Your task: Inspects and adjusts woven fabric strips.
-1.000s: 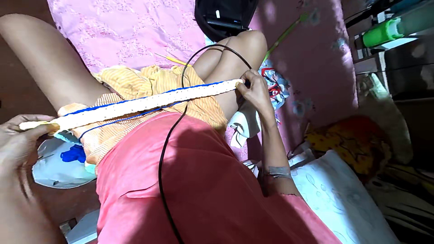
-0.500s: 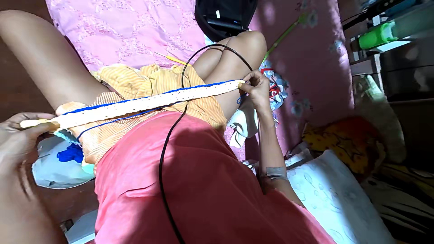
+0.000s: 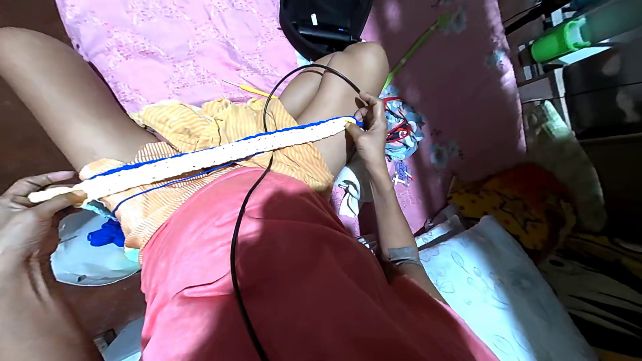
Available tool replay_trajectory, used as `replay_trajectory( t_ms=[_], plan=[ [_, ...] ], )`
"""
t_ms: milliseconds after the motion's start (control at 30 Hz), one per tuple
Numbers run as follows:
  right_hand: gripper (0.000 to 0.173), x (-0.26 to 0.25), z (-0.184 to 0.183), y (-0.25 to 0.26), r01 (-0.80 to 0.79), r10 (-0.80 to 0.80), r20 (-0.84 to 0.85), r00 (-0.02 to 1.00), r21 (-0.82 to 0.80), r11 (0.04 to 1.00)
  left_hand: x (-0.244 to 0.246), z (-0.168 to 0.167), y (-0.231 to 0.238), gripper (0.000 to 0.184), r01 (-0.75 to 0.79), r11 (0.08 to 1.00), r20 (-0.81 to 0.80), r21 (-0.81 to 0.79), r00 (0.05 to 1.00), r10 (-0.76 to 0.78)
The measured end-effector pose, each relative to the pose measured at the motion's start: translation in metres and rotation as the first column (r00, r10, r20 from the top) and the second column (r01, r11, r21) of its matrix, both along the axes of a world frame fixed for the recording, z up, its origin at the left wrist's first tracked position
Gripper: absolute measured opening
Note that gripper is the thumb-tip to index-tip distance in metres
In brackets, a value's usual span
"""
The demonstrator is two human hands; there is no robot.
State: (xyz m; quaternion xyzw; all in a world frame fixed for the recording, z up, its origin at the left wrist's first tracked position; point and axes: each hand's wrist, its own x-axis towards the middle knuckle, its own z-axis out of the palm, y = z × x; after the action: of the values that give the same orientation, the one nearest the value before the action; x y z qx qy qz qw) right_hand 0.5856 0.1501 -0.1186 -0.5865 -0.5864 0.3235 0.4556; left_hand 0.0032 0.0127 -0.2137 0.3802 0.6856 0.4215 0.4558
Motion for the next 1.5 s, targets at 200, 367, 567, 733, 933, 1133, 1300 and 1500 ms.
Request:
replay_trajectory(
  t_ms=[200,367,567,733,933,1133,1300,1500],
  plan=[
    [0.048,0.023,0.016,0.006,-0.125,0.027,-0.476,0.879,-0.176,0.976,-0.008,0.007,-0.003,0.048,0.007,0.976,0.274,0.219,0.959,-0.068],
    [0.048,0.016,0.011,0.007,-0.086,0.050,-0.286,0.957,-0.117,0.989,0.028,0.026,0.011,0.057,-0.061,0.997,0.097,0.046,0.994,0.056],
    [0.050,0.014,0.008,0.012,-0.075,0.057,-0.184,0.981,-0.093,0.993,0.033,0.029,0.009,0.064,-0.114,0.993,0.055,0.014,0.992,0.113],
    [0.048,0.017,0.005,0.012,-0.080,0.057,-0.216,0.975,-0.097,0.992,0.040,0.037,0.009,0.065,-0.138,0.990,0.065,-0.002,0.988,0.138],
    [0.044,0.026,0.028,-0.002,-0.057,0.011,-0.178,0.984,-0.256,0.965,0.073,0.101,0.010,0.069,-0.141,0.987,-0.034,0.072,0.989,0.144],
    [0.028,0.046,0.001,0.015,-0.017,0.016,-0.010,1.000,-0.106,0.994,0.094,0.125,0.030,0.066,-0.087,0.995,-0.120,0.058,0.988,0.093],
    [0.035,0.001,0.056,0.007,-0.001,0.029,0.643,0.765,-0.043,0.999,0.106,0.135,0.040,0.063,0.026,0.984,-0.008,0.177,1.000,-0.025],
    [0.032,-0.109,0.081,0.012,-0.541,0.524,0.272,0.807,-0.017,0.841,0.139,0.188,0.053,0.063,0.282,0.880,-0.027,0.381,0.955,-0.294]
  ],
)
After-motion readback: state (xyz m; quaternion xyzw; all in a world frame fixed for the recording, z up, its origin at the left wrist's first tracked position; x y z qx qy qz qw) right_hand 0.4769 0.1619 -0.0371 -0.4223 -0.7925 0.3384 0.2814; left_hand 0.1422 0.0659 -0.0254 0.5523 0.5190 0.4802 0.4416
